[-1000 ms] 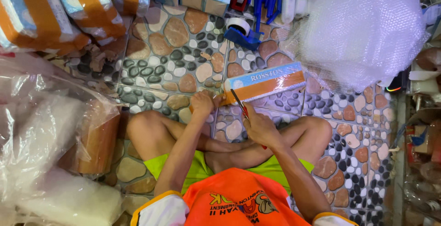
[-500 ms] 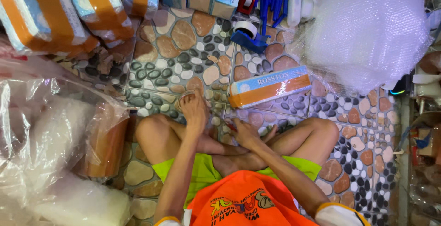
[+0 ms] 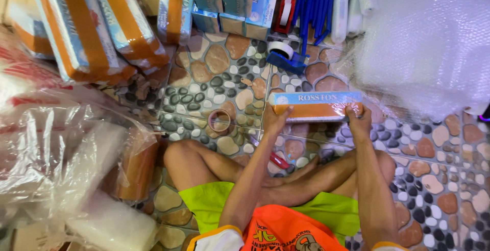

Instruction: The person sits on the floor and packs a black electronic device into a cardboard box. They wrap the box in bubble wrap and then seal it with brown packing tape. The person repeats this process for a second box, wrapping and taping it before placing it aside.

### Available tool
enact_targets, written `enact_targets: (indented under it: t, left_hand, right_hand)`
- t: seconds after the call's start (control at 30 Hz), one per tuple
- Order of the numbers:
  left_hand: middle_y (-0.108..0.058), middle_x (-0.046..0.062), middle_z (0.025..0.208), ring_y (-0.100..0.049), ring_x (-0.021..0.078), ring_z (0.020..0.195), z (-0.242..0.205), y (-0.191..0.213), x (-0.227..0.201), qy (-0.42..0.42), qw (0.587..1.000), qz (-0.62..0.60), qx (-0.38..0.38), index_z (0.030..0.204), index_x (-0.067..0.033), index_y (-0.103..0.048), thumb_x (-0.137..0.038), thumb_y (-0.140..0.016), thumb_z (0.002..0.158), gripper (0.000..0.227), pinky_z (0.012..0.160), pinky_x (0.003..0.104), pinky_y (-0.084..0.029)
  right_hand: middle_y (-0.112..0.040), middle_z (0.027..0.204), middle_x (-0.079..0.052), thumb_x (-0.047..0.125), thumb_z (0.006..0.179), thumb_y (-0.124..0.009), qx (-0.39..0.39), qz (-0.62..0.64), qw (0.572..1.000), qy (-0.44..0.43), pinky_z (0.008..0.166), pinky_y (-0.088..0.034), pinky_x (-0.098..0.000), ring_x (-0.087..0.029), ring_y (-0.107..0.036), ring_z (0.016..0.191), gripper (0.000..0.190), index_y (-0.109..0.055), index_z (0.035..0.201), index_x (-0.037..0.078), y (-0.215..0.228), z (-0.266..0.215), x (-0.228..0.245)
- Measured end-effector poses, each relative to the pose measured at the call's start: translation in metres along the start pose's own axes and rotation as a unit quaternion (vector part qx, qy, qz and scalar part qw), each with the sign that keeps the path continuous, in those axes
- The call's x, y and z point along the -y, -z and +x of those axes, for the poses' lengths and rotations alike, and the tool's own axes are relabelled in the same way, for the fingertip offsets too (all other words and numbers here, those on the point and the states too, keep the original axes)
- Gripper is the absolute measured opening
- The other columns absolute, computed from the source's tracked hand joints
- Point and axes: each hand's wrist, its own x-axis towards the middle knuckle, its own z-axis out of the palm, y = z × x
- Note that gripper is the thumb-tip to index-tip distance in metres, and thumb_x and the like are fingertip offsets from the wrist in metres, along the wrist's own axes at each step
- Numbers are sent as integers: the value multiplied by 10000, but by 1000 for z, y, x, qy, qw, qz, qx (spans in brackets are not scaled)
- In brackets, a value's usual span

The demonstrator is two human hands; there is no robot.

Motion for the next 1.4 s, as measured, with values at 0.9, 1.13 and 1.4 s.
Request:
enact_targets:
  t: [0.9, 1.13, 1.4]
  left_hand:
    - [-159, 209, 1723, -204, 415, 1654, -48, 335, -157, -458, 775, 45, -433, 1676, -93, -108, -435, -968, 749, 1309, 1377, 634, -289]
    - [-589, 143, 1339, -573, 417, 1238, 131, 407, -134, -207, 674, 259, -660, 1499, -267, -503, -831, -889, 719, 1037, 1028, 592, -460]
    - [-445, 256, 1520, -475, 541, 1371, 215, 415, -66, -105, 737, 290, -601, 1635, -358, -249, -821, -1061, 867, 1209, 1019, 691, -502]
  right_hand:
    - [-716, 1140, -170, 698, 1086, -451, 214, 223, 950, -51, 773, -555, -411, -241, -683, 958, 754, -589, 1409, 30, 6, -99, 40]
    - [-764, 1012, -126, 484, 1081, -606, 216, 121, 966, -70, 619, -540, -332, -229, -736, 861, 381, -669, 1139, 113, -28, -86, -1]
    - [-781, 948, -78, 372, 986, -707, 249, 25, 968, -28, 752, -579, -284, -164, -734, 803, 308, -727, 1162, 120, -25, -102, 0]
